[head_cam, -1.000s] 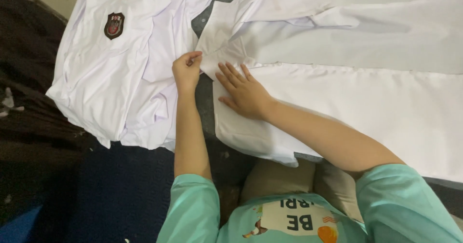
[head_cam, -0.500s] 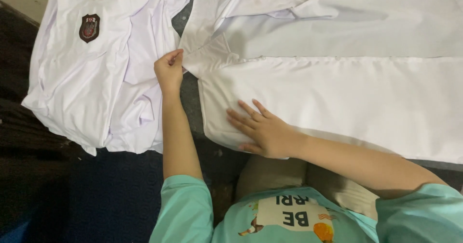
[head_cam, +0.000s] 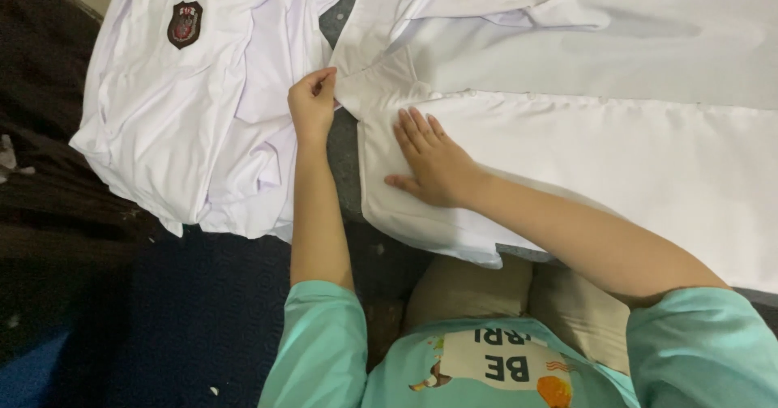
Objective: Folding white shirts on a work table and stacking them in a factory setting.
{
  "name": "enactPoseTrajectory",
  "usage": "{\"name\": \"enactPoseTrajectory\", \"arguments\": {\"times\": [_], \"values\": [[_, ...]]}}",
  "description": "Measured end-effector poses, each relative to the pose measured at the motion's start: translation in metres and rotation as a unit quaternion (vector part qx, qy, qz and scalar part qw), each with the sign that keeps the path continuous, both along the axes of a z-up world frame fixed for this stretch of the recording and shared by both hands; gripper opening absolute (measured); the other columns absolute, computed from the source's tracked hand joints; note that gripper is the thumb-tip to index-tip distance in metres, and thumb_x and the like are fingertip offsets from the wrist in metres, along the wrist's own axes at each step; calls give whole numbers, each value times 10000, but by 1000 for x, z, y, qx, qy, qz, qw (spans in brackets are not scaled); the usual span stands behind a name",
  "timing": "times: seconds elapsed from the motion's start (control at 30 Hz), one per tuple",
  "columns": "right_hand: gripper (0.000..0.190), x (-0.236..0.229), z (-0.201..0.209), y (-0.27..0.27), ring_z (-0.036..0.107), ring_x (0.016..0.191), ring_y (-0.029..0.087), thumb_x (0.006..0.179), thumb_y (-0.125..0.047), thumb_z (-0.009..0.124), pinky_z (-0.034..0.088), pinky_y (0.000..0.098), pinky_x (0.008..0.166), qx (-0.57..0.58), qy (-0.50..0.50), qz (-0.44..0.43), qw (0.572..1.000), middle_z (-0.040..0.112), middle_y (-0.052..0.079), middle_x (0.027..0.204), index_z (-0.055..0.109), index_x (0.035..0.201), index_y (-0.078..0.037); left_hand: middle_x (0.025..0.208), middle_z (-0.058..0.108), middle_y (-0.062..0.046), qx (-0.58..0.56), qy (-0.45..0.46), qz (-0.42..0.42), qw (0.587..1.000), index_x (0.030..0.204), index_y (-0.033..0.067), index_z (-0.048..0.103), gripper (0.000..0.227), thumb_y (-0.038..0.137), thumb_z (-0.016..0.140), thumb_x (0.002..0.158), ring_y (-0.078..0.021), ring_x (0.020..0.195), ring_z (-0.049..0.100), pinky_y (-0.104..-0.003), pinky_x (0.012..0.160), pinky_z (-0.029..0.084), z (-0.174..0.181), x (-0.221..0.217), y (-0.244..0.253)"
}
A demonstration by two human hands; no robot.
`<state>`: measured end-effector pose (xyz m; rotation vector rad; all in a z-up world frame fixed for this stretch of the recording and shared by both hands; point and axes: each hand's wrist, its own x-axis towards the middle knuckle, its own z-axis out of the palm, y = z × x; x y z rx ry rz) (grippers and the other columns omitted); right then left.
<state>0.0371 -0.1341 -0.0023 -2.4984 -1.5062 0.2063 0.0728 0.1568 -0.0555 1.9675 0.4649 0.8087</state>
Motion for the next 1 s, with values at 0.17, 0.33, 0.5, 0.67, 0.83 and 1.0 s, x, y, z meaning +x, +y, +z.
{"name": "enactPoseTrajectory", "arguments": {"times": [0.17, 0.33, 0.5, 0.67, 0.83, 1.0], "values": [[1005, -35, 27, 2, 66, 1590, 402, 1013, -747, 293, -11, 543, 1271, -49, -25, 70, 996, 144, 276, 1693, 181, 1619, 47, 904, 772, -167, -31, 15, -23, 999, 1072, 37, 796, 172, 117, 708, 949, -170, 667, 675, -290, 551, 655, 3, -2, -1], [1087, -59, 36, -4, 95, 1581, 386, 971, -812, 317, -2, 553, 1266, -52, 12, 161, 985, 164, 274, 1683, 185, 1599, 65, 910, 789, -95, 27, 11, -20, 999, 1034, 95, 820, 141, 138, 740, 926, -138, 678, 673, -291, 583, 616, 3, -4, -4], [929, -20, 35, 6, 138, 1582, 380, 1029, -703, 318, 20, 548, 1270, -18, 26, 153, 988, 221, 245, 1683, 260, 1599, 29, 940, 787, -123, 15, -3, -13, 1000, 1062, 74, 806, 157, 135, 717, 949, -161, 732, 684, -307, 677, 605, 16, -11, -15], [904, 27, -6, 20, 71, 1581, 320, 1021, -658, 369, 18, 500, 1261, 62, -20, 83, 994, 125, 200, 1704, 204, 1612, 6, 847, 656, -94, -160, 50, -38, 985, 1493, 181, 377, 771, 338, 788, 859, -143, 545, 644, -269, 418, 615, 70, -30, -41], [845, 28, 4, 20, 14, 1583, 281, 1034, -622, 308, -32, 492, 1256, 27, 42, 70, 996, 92, 150, 1714, 111, 1634, -60, 815, 659, -77, -145, 274, -158, 938, 1657, 204, -46, 1258, 246, 857, 782, -157, 716, 717, -281, 780, 645, 124, -55, -64], [824, 26, 0, 19, 24, 1581, 290, 1043, -617, 286, -36, 505, 1251, 29, 19, 77, 996, 88, 160, 1711, 119, 1636, -70, 732, 652, -103, -139, 215, -201, 945, 1653, 216, -57, 1218, 76, 829, 828, -168, 712, 702, -298, 760, 646, 93, -51, -47]]}}
